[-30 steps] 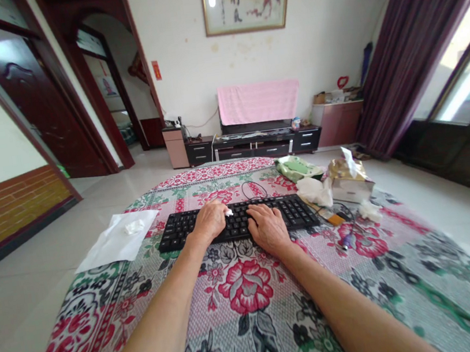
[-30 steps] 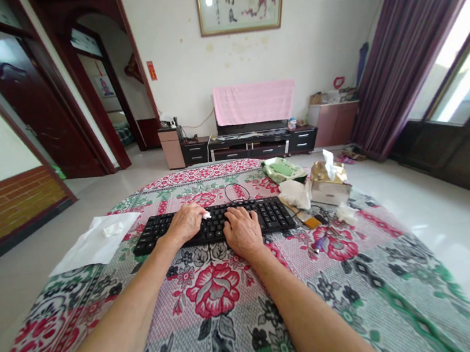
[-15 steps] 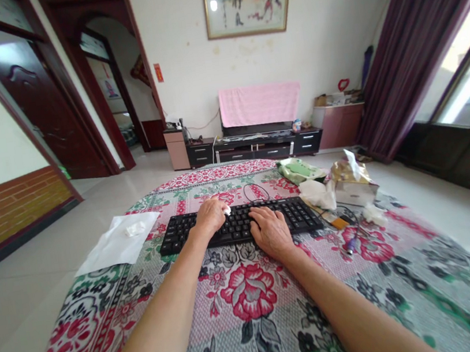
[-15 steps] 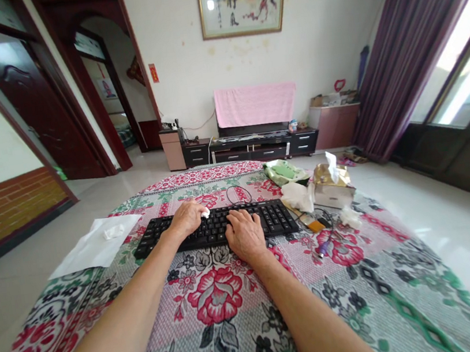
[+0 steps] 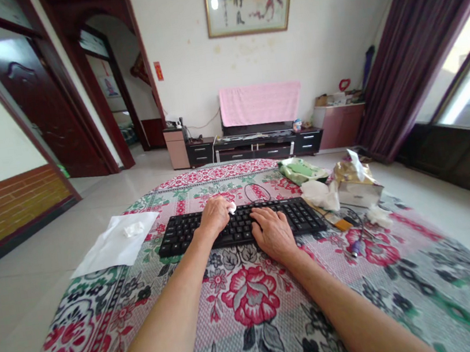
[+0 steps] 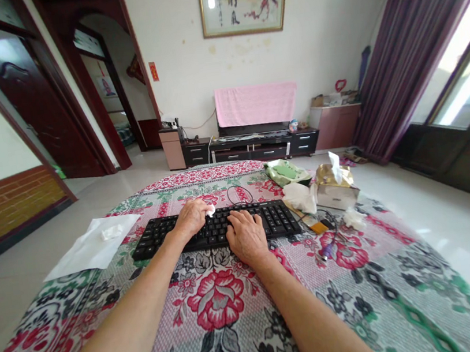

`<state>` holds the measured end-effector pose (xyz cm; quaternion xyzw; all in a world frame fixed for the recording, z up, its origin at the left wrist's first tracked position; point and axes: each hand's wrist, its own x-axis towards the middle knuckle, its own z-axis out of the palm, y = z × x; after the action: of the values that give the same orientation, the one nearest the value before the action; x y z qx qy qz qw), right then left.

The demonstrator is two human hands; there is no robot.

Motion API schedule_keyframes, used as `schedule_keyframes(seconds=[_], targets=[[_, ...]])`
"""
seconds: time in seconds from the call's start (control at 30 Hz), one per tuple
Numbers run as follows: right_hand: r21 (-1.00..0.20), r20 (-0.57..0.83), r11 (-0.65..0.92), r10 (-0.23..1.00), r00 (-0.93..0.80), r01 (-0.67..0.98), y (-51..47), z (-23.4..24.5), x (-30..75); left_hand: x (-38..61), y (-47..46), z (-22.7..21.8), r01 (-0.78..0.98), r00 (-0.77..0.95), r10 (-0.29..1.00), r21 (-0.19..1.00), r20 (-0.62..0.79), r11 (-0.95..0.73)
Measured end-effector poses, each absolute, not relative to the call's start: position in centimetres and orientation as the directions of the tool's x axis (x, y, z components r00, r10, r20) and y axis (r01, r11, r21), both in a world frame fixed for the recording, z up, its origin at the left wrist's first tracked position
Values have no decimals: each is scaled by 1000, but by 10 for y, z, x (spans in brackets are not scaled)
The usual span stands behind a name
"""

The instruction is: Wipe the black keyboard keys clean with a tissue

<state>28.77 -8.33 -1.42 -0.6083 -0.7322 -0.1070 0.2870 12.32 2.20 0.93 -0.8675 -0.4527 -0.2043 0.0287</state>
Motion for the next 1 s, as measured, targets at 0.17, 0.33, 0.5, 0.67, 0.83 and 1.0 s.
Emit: schedule_keyframes(seconds=[0.17,0.33,0.5,0.67,0.83,1.0], targets=[[-191,541,230,836,-94,954,-83,-15,288,104,26,14,868,383,867,197,319,-456],[-188,545,228,834,-91,955,-83,-17,288,81,28,19,913,267,925,237,269,-332],[-204,549,236,831,-88,950,-83,-16,288,87,24,22,916,273,920,216,280,-337],[-219,572,319,808,-144,922,-87,-12,281,87,24,19,876,355,893,236,276,-421],[-211,563,453,781,-271,866,-91,-11,268,72,26,19,909,243,918,257,315,-328],[-192,509,509,782,-358,839,-94,-10,263,82,24,16,881,305,881,244,361,-405]])
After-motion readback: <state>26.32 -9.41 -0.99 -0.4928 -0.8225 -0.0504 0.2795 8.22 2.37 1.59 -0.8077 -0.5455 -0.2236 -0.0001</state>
